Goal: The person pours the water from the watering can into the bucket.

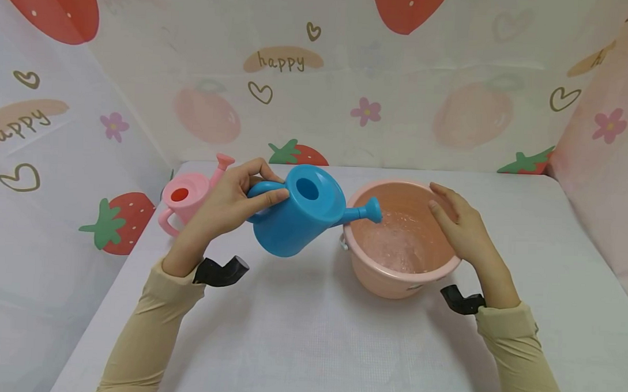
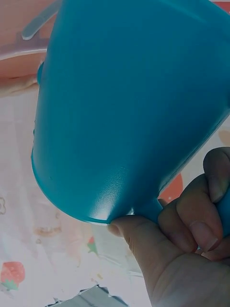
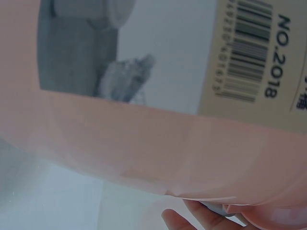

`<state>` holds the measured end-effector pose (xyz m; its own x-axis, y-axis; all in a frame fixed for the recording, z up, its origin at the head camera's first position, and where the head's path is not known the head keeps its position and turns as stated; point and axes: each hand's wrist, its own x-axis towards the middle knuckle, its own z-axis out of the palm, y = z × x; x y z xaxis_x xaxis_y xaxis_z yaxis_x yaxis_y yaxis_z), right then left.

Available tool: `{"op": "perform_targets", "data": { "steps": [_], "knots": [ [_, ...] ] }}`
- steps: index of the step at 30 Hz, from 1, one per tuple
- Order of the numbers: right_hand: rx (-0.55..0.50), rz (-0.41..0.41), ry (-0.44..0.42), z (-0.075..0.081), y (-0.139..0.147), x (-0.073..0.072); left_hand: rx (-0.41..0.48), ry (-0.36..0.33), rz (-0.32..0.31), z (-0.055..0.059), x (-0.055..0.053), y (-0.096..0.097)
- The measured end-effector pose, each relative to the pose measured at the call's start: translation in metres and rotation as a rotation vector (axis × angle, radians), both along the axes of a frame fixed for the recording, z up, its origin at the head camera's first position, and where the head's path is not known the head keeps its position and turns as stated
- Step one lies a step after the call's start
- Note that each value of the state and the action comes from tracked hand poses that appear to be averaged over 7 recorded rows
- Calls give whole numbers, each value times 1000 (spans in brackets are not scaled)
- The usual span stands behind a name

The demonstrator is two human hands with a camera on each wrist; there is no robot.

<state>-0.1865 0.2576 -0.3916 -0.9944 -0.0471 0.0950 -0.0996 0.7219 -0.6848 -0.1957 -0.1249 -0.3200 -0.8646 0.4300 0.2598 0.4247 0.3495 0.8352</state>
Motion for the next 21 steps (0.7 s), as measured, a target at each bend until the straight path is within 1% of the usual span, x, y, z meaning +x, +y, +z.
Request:
{"op": "perform_targets", "data": {
  "steps": [12,21],
  "knots": [
    [-5,1,8,0,0,0,-10,8,2,2,0,1],
    [-9,0,8,-1,1,-1,-9,-2,2,3,0,2]
  ]
}}
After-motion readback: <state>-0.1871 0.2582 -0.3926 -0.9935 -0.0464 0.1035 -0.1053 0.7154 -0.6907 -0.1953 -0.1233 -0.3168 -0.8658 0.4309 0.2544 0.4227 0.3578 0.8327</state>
